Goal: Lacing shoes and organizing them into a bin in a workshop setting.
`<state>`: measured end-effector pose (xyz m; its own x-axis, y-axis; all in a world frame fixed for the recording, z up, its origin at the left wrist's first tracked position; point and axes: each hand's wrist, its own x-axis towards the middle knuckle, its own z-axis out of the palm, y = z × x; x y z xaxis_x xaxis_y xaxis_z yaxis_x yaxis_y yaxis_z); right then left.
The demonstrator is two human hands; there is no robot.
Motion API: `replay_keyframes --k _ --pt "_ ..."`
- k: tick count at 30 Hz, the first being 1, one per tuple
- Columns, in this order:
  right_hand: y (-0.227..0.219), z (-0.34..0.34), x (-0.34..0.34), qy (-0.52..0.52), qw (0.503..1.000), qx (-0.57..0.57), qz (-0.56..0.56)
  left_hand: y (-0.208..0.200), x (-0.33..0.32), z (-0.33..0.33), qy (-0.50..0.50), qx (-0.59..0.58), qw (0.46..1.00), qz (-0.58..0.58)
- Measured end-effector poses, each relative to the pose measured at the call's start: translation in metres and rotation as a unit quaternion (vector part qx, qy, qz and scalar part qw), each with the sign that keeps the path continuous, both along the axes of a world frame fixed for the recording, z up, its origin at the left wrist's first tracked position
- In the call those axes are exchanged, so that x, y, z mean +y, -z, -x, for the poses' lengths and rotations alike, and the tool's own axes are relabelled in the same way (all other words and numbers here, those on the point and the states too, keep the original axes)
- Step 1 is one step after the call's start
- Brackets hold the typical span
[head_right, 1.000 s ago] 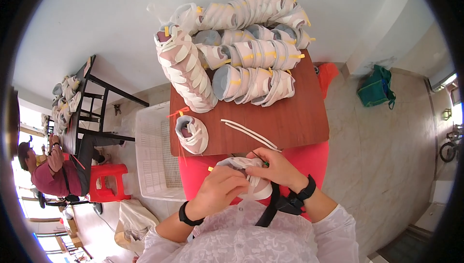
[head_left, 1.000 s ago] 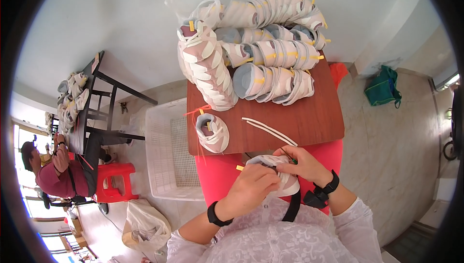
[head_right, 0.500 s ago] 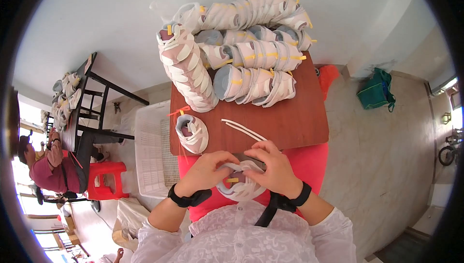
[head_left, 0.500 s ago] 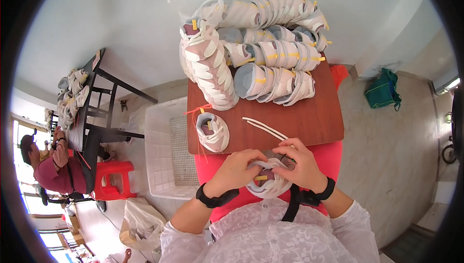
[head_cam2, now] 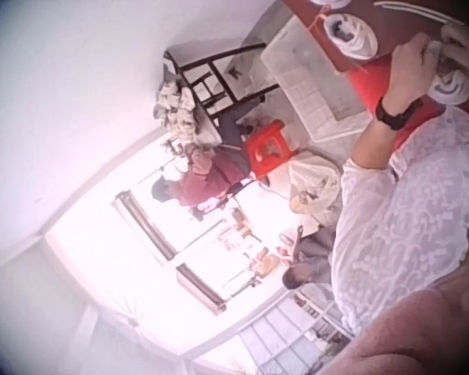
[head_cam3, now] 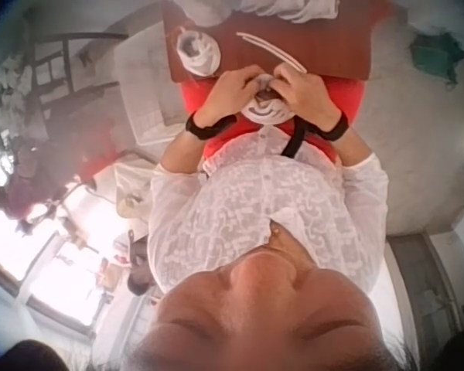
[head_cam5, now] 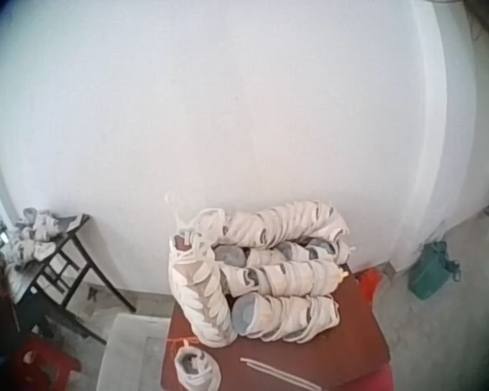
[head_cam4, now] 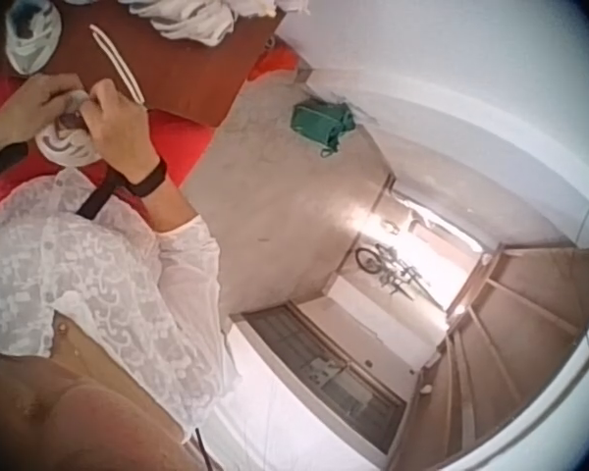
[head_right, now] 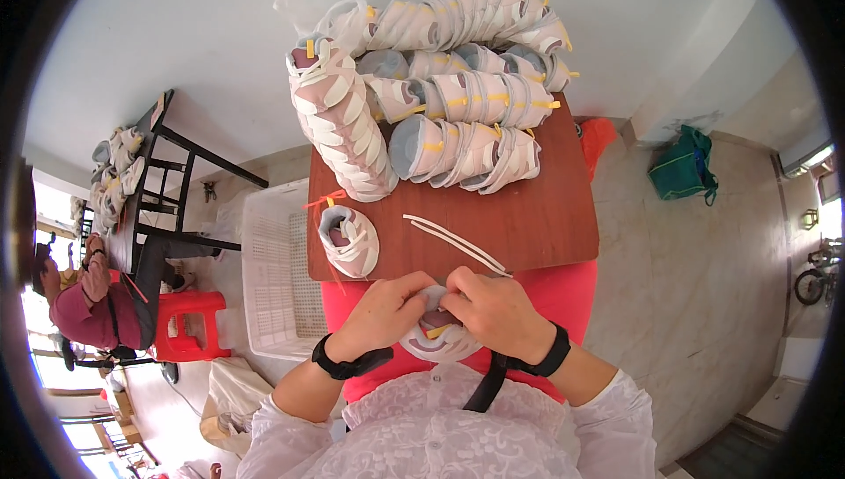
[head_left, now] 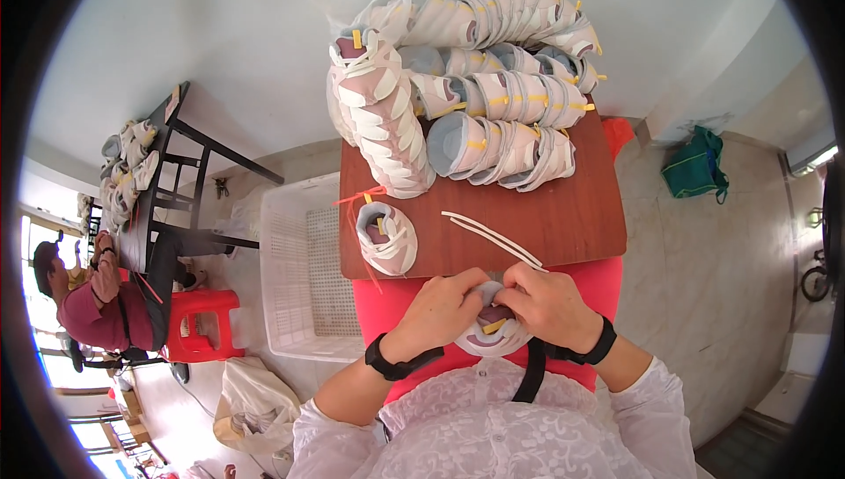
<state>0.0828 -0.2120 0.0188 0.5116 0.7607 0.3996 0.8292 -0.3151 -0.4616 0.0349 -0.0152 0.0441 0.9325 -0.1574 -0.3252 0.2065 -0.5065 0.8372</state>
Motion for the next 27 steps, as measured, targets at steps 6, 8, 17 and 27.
replay_keyframes --k 6,8,17,27 --pt "-0.002 0.002 0.005 0.026 0.992 0.115 -0.053 0.004 0.0 0.0 -0.009 -0.031 0.999 0.04" --pt "-0.001 0.003 0.006 0.025 0.989 0.121 -0.077 0.008 0.002 0.0 -0.007 -0.045 0.998 0.044" --pt "-0.003 0.016 0.014 0.061 0.975 0.163 -0.141 0.0 -0.007 -0.001 -0.017 -0.069 0.997 0.026" --pt "-0.004 0.006 0.013 0.068 0.967 0.171 -0.177 -0.009 -0.005 -0.006 -0.06 -0.02 0.998 0.026"
